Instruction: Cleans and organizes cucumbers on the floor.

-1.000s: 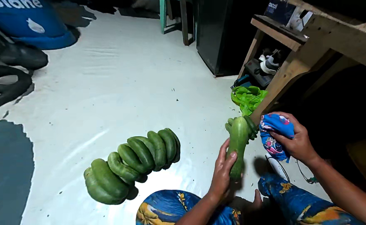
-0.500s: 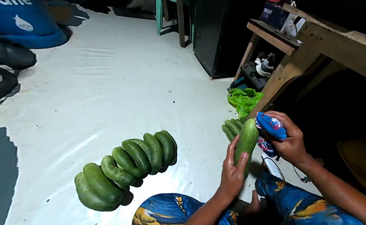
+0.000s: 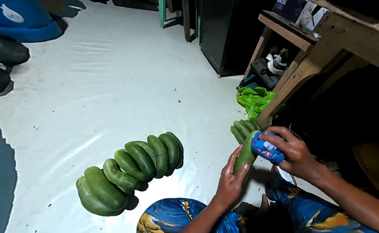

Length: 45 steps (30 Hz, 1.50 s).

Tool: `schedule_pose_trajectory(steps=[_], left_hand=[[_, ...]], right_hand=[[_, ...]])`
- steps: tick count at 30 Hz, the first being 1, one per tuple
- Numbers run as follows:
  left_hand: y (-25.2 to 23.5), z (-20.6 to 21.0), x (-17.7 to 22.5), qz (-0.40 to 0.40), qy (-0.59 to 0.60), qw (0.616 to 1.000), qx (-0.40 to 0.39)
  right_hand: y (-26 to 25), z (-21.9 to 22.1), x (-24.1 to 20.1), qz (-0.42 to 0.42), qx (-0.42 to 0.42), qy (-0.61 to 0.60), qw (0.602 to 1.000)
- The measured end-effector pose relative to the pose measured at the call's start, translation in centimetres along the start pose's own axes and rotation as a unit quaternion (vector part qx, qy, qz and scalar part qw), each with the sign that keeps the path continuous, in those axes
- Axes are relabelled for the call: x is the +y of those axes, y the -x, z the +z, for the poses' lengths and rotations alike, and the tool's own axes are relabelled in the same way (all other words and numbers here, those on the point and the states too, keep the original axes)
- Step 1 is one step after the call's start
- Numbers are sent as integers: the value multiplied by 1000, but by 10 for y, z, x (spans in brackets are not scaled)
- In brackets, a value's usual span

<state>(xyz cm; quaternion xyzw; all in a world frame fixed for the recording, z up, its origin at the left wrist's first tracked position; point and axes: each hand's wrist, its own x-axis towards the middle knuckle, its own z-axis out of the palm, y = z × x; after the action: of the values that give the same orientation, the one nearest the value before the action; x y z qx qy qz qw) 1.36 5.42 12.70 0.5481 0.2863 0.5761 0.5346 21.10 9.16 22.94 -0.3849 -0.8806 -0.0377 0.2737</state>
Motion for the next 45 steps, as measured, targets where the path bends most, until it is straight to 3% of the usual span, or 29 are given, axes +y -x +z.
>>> schedule_pose_trajectory(steps=[3,6,8,10,11,13,14,16,18,22,25,31,38,40,45], left_hand=[[2,-7,5,-16,86,995,-54],[4,-6,14,-82,220,969,-74],[0,2,23,-159,374,912,-49],[-10,8,30,-204,537,818,-34],[-12,8,30,-206,586,782,-48],[-11,4,24,-195,616,759,-75],[-8,1,20,-189,605,768,-85],[-2,-4,15,-174,515,835,-87],[3,-2,11,-150,404,899,-75],[6,5,10,-128,338,929,-73],[9,13,12,-69,225,970,-57],[20,18,12,-38,154,987,-11],[14,13,12,-19,100,993,63],[15,13,14,-20,91,994,65],[19,12,19,-39,100,994,23]], right_hand=[[2,-17,18,60,71,23,995],[9,-31,15,200,102,-179,958],[7,-38,5,314,115,-363,870],[2,-42,0,370,109,-463,798],[2,-43,-1,381,103,-493,776],[1,-42,-1,389,101,-513,759],[0,-42,-1,388,102,-515,757],[0,-40,-1,379,99,-500,772],[2,-36,1,347,97,-448,819],[10,-26,11,198,90,-255,942],[10,-23,13,81,75,-99,989],[14,-6,0,-38,60,12,997],[9,6,-34,-188,-34,4,982],[6,5,-35,-177,-31,3,984],[1,-12,-13,-52,17,27,998]])
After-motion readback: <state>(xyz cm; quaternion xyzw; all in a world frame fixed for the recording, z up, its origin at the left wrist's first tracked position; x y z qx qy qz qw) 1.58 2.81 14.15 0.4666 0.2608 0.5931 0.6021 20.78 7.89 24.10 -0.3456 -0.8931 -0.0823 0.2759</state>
